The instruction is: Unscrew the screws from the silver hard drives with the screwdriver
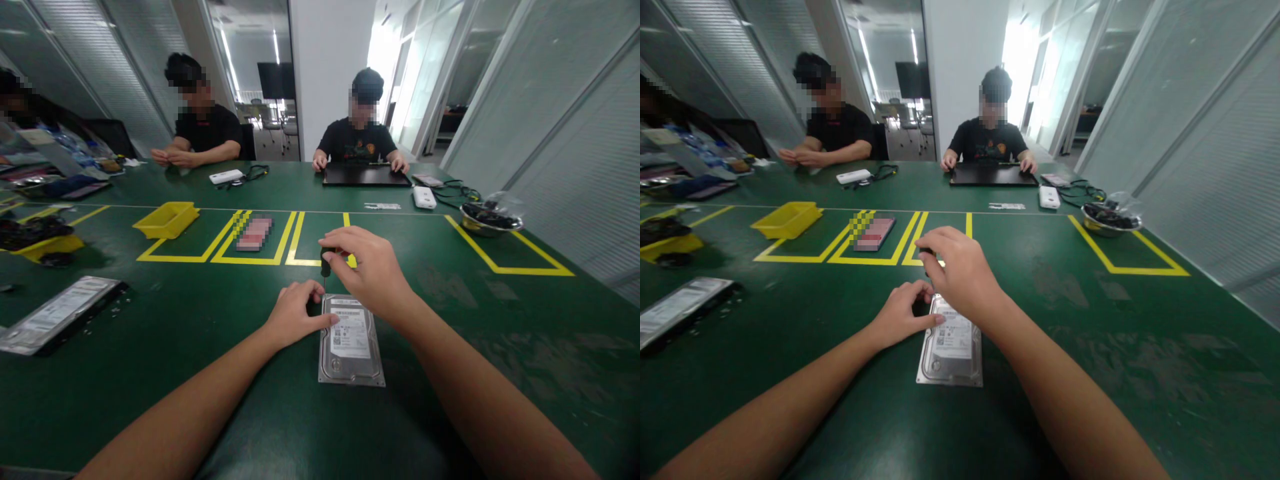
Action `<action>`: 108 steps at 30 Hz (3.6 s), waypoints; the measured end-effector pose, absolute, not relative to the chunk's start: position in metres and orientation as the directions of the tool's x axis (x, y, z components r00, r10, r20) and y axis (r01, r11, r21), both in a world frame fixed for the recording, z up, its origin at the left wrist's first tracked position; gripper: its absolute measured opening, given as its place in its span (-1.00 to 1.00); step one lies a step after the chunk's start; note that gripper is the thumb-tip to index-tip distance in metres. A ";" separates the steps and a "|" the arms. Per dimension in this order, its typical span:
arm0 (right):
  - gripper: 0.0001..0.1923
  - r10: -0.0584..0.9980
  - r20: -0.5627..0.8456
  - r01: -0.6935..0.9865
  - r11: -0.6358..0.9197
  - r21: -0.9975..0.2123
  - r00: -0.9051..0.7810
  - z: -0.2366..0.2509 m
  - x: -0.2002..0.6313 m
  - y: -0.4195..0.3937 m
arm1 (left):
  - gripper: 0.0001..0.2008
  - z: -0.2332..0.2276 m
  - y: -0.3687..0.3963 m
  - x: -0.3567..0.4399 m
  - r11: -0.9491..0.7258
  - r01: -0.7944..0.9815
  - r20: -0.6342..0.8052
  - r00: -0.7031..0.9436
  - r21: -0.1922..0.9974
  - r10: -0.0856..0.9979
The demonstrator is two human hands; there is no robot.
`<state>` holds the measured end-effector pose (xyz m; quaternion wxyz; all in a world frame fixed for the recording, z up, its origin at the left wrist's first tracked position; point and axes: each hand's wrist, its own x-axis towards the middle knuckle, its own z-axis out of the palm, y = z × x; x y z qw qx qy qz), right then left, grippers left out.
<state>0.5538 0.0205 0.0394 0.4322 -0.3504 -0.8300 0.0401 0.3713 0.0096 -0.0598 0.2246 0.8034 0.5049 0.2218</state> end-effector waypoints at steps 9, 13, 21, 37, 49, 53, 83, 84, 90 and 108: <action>-0.91 0.599 0.692 0.567 0.757 -0.325 -0.403 0.040 0.554 0.022 | -0.50 -0.059 0.009 0.371 -0.392 0.708 0.131 0.395 0.588 0.909; -0.84 0.597 0.686 0.571 0.758 -0.315 -0.416 0.040 0.555 0.021 | -0.49 -0.059 0.010 0.371 -0.393 0.707 0.130 0.397 0.588 0.909; -0.81 0.584 0.712 0.536 0.772 -0.341 -0.389 0.039 0.554 0.021 | -0.50 -0.059 0.010 0.372 -0.393 0.704 0.136 0.393 0.592 0.909; -0.73 0.633 0.675 0.544 0.743 -0.390 -0.380 0.039 0.556 0.021 | -0.50 -0.059 0.010 0.371 -0.382 0.703 0.121 0.392 0.600 0.912; -0.66 0.603 0.686 0.518 0.771 -0.370 -0.407 0.040 0.555 0.022 | -0.50 -0.060 0.009 0.370 -0.384 0.701 0.125 0.392 0.601 0.911; -0.66 0.619 0.675 0.550 0.753 -0.362 -0.402 0.039 0.555 0.021 | -0.50 -0.060 0.010 0.370 -0.384 0.703 0.129 0.389 0.599 0.912; -0.83 0.613 0.703 0.625 0.718 -0.306 -0.361 0.035 0.552 0.021 | -0.49 -0.060 0.010 0.370 -0.397 0.706 0.138 0.396 0.586 0.908; -0.83 0.616 0.701 0.626 0.716 -0.309 -0.358 0.035 0.552 0.021 | -0.49 -0.060 0.010 0.370 -0.398 0.705 0.139 0.397 0.587 0.907; -0.77 0.657 0.672 0.680 0.666 -0.307 -0.341 0.036 0.552 0.021 | -0.49 -0.061 0.009 0.370 -0.396 0.699 0.136 0.398 0.596 0.907; -0.93 0.714 0.630 0.586 0.662 -0.467 -0.305 0.042 0.553 0.016 | -0.48 -0.058 0.009 0.371 -0.382 0.704 0.116 0.396 0.598 0.911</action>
